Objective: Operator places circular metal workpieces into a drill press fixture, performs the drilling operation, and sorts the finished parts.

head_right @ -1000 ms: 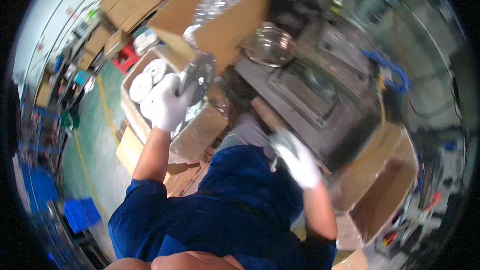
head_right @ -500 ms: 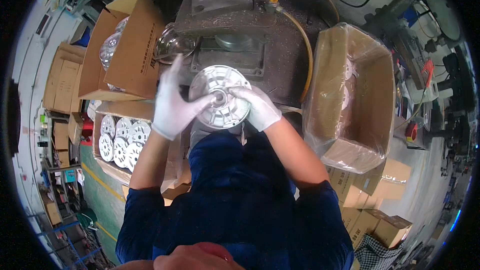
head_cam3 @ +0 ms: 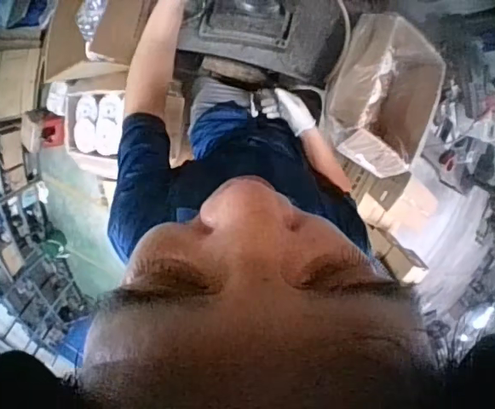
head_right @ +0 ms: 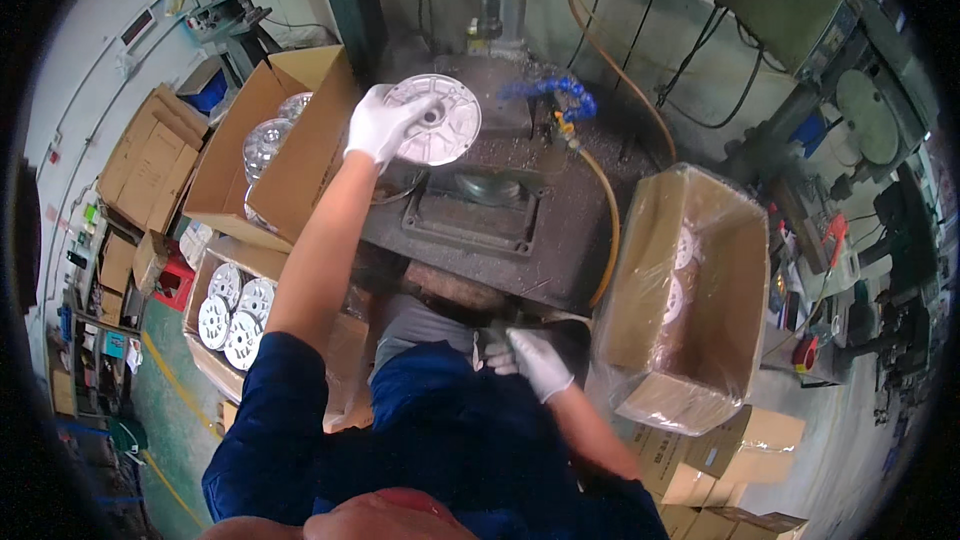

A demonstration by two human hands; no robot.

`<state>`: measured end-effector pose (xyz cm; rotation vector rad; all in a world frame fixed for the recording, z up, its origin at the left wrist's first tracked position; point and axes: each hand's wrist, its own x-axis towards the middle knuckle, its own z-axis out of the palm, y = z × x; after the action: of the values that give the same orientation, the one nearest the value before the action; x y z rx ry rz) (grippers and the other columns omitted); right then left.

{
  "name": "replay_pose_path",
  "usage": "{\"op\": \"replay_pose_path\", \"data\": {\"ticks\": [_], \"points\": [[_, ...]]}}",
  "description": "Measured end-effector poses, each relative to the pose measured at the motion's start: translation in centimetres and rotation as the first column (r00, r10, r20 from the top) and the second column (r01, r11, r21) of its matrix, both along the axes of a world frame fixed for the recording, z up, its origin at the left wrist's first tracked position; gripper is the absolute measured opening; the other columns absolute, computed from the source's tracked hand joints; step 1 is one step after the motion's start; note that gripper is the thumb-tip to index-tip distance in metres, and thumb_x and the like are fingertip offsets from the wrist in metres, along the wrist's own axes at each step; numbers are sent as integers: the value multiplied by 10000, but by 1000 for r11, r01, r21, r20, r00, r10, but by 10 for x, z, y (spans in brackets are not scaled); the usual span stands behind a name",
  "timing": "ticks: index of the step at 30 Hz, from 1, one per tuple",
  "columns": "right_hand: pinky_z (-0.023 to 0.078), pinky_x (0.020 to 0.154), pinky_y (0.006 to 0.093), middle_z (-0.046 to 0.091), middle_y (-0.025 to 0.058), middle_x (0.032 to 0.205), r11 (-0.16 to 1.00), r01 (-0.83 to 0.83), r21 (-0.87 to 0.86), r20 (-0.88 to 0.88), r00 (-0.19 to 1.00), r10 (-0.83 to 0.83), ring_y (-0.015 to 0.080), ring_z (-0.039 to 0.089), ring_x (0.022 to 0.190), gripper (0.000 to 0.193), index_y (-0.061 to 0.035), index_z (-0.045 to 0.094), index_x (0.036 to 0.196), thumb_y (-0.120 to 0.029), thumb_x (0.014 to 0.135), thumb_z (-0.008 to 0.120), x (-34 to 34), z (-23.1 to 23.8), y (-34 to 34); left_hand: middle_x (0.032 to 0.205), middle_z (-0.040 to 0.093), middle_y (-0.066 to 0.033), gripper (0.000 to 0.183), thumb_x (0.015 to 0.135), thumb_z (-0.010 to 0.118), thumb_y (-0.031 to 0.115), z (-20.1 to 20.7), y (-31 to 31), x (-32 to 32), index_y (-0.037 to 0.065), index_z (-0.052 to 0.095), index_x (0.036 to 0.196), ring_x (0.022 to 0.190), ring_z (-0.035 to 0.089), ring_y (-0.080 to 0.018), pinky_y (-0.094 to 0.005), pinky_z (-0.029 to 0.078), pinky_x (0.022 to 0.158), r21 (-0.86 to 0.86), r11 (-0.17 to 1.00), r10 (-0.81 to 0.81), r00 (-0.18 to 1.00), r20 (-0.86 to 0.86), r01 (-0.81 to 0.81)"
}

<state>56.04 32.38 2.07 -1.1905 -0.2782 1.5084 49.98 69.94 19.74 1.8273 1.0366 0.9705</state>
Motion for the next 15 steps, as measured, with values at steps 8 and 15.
{"op": "replay_pose_path", "data": {"ticks": [8,15], "points": [[528,801,343,646,161,1062,999,48,-13,208,977,-45,226,646,896,406,38,543,1194,-317,1007,475,-2,-2,-35,1161,646,-207,880,602,773,624,10,31,63,-4,609,1196,1083,633,-306,-362,498,920,50,997,65,941,-332,-51],[514,797,309,667,122,1049,994,4,-110,338,941,34,187,642,913,377,8,555,1199,-304,992,522,3,-4,-39,1088,666,-245,889,666,687,671,2,51,67,-97,644,1112,1047,649,-314,-356,495,872,-40,998,-57,842,-536,42]]}}
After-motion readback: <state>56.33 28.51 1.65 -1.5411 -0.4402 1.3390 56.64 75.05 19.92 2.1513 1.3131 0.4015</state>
